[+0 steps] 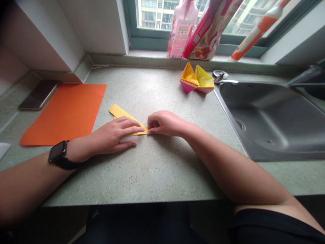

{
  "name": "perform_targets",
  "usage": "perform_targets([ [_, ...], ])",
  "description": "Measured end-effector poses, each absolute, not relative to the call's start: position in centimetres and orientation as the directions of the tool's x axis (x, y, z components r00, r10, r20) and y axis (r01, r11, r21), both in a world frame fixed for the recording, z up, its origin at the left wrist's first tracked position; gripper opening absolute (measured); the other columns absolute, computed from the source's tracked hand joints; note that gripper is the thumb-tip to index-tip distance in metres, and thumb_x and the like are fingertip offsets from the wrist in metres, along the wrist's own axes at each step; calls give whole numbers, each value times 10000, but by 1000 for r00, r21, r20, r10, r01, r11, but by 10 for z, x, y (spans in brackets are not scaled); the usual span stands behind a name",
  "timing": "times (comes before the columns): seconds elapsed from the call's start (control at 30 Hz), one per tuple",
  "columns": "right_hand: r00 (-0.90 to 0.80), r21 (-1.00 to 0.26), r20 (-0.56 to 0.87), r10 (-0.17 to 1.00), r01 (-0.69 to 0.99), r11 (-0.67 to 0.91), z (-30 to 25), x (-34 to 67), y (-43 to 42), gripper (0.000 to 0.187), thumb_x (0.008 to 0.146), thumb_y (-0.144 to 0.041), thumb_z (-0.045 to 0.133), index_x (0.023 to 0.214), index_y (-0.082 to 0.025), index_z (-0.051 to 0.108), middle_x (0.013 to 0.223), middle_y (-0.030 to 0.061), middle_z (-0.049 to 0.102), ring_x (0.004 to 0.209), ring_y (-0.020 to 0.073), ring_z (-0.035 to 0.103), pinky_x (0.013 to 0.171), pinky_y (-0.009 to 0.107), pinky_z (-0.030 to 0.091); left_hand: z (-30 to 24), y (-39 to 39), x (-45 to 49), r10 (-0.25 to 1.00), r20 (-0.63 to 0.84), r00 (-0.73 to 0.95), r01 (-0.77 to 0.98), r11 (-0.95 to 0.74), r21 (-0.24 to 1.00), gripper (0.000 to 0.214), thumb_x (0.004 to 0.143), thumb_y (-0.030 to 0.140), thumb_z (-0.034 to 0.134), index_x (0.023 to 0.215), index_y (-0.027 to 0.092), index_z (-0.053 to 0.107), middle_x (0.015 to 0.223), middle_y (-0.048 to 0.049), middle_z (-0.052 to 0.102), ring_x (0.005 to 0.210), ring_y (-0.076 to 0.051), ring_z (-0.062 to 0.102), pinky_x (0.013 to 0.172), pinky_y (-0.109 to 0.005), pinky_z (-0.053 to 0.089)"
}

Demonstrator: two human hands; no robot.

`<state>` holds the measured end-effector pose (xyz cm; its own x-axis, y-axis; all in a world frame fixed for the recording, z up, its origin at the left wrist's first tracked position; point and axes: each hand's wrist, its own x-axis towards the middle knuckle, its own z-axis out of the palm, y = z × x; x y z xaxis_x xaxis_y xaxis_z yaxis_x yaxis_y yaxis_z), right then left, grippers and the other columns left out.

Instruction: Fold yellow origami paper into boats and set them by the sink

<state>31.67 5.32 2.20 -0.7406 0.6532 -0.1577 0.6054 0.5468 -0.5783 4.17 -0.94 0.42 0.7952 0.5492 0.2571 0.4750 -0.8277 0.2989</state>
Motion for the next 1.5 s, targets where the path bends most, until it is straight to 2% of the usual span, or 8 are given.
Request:
perform_targets([
  [0.17, -741, -577, -157, 653, 605, 548, 21, 317, 54, 162, 906, -379, 806, 892, -228, 750, 838, 11, 701, 773, 174, 565, 718, 320, 384, 5, -10, 44, 531, 217, 819, 500, -846, 183, 412, 1107, 471, 624, 1459, 276, 714, 1353, -145, 687, 1242, -334, 632, 1120, -511, 522],
  [0.33, -745, -574, -128, 655, 594, 564, 19, 317, 53, 159, 894, -363, 829, 883, -228, 746, 846, 9, 701, 778, 174, 571, 726, 314, 398, 10, -8, 37, 520, 222, 825, 474, -850, 230, 304, 1138, 385, 560, 1179, 225, 815, 1356, -132, 732, 1217, -300, 685, 1054, -444, 562],
  [0.47, -747, -574, -132, 652, 594, 564, 19, 317, 53, 151, 896, -357, 832, 893, -232, 748, 859, 9, 708, 790, 177, 575, 740, 317, 398, 14, -8, 31, 571, 212, 793, 495, -807, 321, 302, 1132, 329, 552, 998, 205, 792, 1362, -103, 767, 1186, -260, 732, 1003, -382, 575],
  [0.57, -747, -567, -133, 651, 596, 568, 19, 317, 53, 147, 898, -348, 836, 894, -229, 749, 858, 12, 711, 793, 178, 574, 743, 318, 393, 14, -8, 30, 595, 215, 774, 503, -785, 361, 243, 1117, 313, 571, 1033, 198, 768, 1341, -106, 778, 1183, -253, 737, 1002, -367, 573],
  [0.63, -750, -566, -126, 649, 592, 574, 19, 317, 53, 147, 900, -348, 837, 894, -228, 751, 856, 12, 711, 798, 178, 573, 749, 316, 393, 12, -8, 31, 585, 220, 781, 494, -793, 356, 222, 1106, 324, 596, 1177, 195, 762, 1330, -120, 772, 1197, -271, 728, 1024, -390, 569],
  [0.77, -762, -584, -102, 640, 566, 581, 16, 319, 54, 159, 913, -367, 825, 897, -226, 751, 852, 11, 706, 789, 173, 572, 748, 311, 394, 7, -7, 32, 519, 225, 825, 463, -848, 259, 370, 1108, 409, 623, 1422, 240, 721, 1356, -147, 732, 1231, -314, 693, 1077, -474, 553],
  [1.03, -767, -612, -101, 633, 550, 568, 15, 322, 55, 162, 910, -380, 815, 908, -228, 758, 858, 13, 709, 781, 172, 576, 728, 311, 398, 8, -8, 30, 534, 219, 816, 474, -837, 275, 232, 1104, 350, 621, 1163, 219, 804, 1351, -129, 744, 1217, -294, 706, 1072, -455, 564],
  [1.5, -764, -582, -71, 642, 554, 595, 19, 320, 50, 120, 915, -325, 803, 891, -226, 740, 847, 5, 706, 788, 167, 591, 738, 308, 406, 14, -8, 33, 567, 186, 803, 491, -805, 334, 176, 1080, 291, 619, 1028, 200, 761, 1356, -113, 760, 1191, -276, 728, 1034, -417, 564],
])
